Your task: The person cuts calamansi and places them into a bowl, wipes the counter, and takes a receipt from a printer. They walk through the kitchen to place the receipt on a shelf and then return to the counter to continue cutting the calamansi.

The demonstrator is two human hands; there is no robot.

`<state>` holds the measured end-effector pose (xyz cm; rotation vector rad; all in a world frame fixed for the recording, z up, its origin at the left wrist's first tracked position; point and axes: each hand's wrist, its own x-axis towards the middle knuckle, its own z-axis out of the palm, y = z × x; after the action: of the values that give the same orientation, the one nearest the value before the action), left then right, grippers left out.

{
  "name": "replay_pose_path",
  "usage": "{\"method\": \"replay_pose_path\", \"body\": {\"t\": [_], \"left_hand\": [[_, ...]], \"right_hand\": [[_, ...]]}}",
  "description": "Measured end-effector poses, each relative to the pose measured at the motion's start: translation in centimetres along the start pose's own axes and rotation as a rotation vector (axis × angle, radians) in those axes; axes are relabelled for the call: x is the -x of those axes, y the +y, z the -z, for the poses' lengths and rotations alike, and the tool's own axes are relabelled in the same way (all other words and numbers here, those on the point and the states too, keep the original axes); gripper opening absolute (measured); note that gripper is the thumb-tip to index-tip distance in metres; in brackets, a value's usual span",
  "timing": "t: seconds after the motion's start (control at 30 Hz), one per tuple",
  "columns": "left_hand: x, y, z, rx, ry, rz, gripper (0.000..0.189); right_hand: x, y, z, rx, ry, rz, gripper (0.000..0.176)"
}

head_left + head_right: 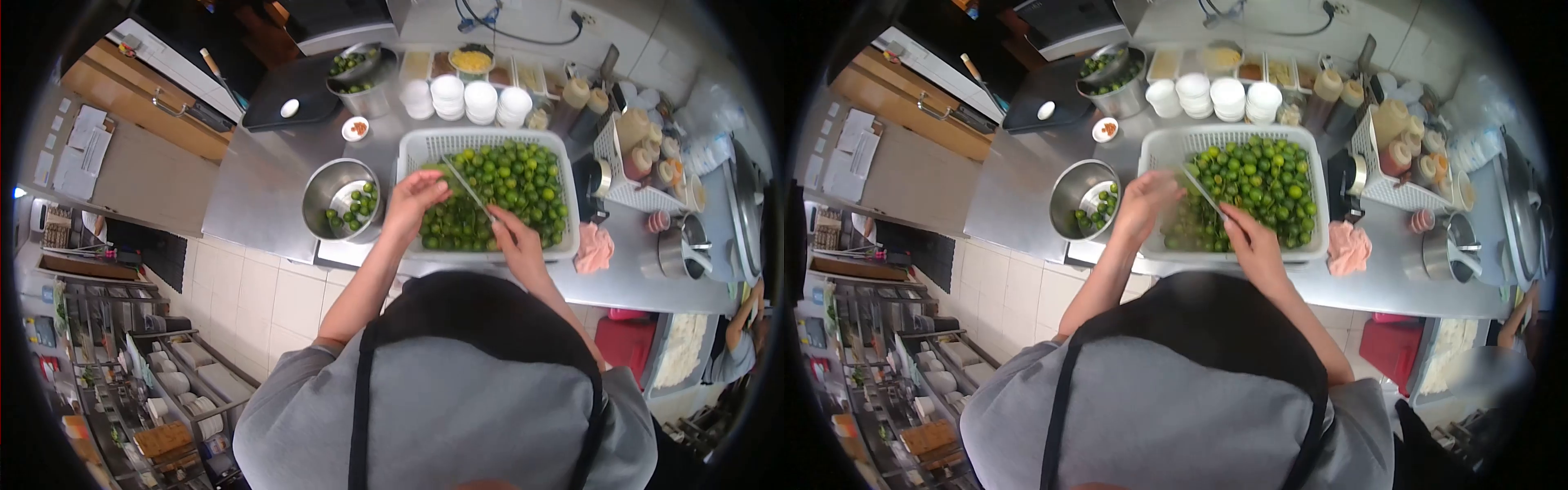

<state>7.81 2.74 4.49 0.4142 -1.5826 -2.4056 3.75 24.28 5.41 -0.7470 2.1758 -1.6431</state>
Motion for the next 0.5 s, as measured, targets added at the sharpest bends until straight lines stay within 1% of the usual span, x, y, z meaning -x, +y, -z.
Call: {"method": "replay_pose_path", "body": {"t": [0.07,0.1,0.13,0.2,0.33,0.4,0.43,0.47,0.5], "left_hand": [[0.4,0.6,-0.3,0.058,-0.082,-0.027,0.021],[0.4,1.1,-0.6,0.076,-0.091,-0.025,0.021],[0.5,1.4,-0.7,0.062,-0.102,-0.044,0.021],[0.5,1.7,-0.9,0.041,-0.083,-0.041,0.020],[0.3,1.2,-0.9,0.026,-0.064,-0.033,0.019],[0.4,1.2,-1.4,0.020,-0.024,-0.022,0.019],[0.5,1.1,-1.5,0.018,-0.025,-0.017,0.019],[0.4,1.0,-1.5,0.056,-0.023,-0.030,0.019],[0.4,0.9,-1.5,0.094,-0.022,-0.044,0.020]], "right_hand": [[-0.3,1.3,-0.1,-0.108,0.019,-0.106,0.029],[-0.4,2.0,0.0,-0.087,0.026,-0.116,0.029],[-0.5,2.6,0.2,-0.065,0.034,-0.119,0.030],[-0.2,1.1,0.5,-0.079,0.040,-0.117,0.030],[0.2,-0.2,0.0,-0.188,0.008,-0.060,0.030],[0.2,-0.3,-0.7,-0.105,0.055,0.237,0.029],[0.4,-0.7,-0.7,-0.125,0.010,0.160,0.029],[0.5,-0.8,-0.5,-0.128,0.012,0.156,0.029],[0.4,-0.8,-0.3,-0.128,-0.017,0.058,0.029]]}}
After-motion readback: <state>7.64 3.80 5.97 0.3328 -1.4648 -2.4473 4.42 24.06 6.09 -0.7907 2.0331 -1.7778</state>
